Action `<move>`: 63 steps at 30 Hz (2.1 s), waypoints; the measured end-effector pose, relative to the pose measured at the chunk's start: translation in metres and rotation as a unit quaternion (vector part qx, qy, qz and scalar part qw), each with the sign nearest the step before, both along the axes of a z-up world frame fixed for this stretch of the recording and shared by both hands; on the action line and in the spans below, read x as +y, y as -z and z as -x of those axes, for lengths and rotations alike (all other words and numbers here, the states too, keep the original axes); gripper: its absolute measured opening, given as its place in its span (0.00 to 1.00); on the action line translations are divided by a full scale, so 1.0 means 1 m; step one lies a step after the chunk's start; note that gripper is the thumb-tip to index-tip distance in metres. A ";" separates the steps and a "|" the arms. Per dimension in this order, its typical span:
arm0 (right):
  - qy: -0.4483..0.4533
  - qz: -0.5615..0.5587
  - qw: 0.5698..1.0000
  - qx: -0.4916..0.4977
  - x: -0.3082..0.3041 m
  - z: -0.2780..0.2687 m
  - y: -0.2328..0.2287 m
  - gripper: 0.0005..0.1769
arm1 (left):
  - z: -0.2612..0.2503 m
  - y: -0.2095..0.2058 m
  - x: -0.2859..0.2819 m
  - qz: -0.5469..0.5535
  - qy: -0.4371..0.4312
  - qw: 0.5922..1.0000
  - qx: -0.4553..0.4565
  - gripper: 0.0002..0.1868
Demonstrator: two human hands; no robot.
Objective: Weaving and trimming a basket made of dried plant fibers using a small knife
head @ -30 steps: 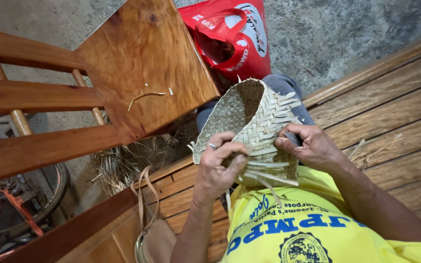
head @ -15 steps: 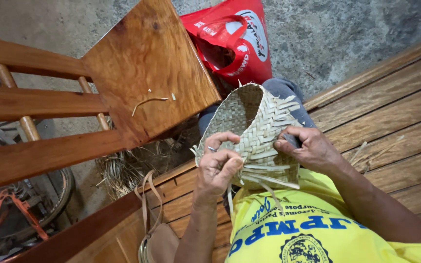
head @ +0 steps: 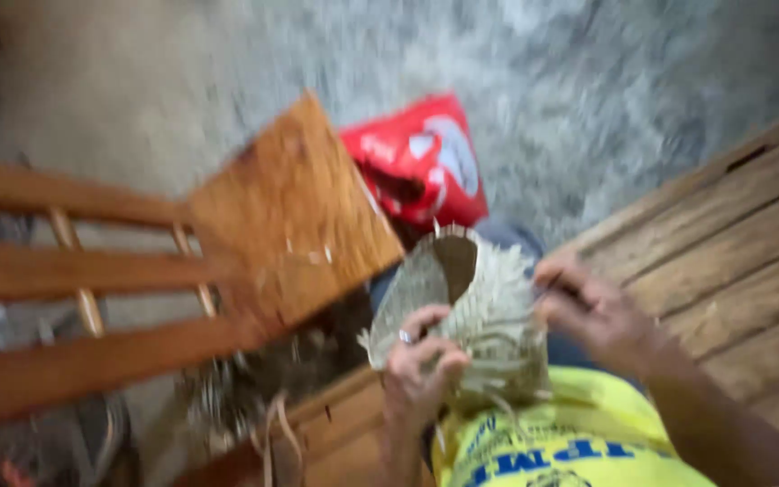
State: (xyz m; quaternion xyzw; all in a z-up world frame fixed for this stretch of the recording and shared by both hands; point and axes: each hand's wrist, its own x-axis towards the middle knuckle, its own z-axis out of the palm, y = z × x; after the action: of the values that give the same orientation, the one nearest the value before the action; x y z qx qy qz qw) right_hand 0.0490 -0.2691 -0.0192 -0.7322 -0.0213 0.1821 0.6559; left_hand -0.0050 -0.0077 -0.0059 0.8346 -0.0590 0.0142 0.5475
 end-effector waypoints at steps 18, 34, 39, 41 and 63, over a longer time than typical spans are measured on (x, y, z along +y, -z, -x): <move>-0.181 0.109 0.952 -0.221 0.053 -0.005 -0.030 0.14 | 0.003 0.022 0.000 0.043 -0.006 0.998 -0.054 0.22; -0.140 0.137 0.958 -0.211 0.041 -0.008 -0.028 0.14 | -0.004 0.039 0.006 -0.053 0.044 0.992 -0.103 0.14; -0.160 0.144 0.948 -0.235 0.037 -0.008 -0.034 0.15 | -0.007 0.069 0.017 -0.023 0.035 0.983 -0.178 0.15; -0.166 0.142 0.949 -0.229 0.034 -0.008 -0.037 0.14 | -0.005 0.081 0.017 0.001 0.035 0.984 -0.176 0.14; -0.177 0.145 0.956 -0.186 0.032 -0.008 -0.028 0.14 | 0.011 0.015 -0.014 -0.074 -0.065 0.988 -0.116 0.13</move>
State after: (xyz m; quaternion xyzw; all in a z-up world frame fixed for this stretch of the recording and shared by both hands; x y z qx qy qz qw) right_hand 0.0566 -0.2371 0.0088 -0.8250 -0.2455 0.1575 0.4841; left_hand -0.0158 -0.0214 -0.0207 0.8678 -0.0686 0.1418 0.4713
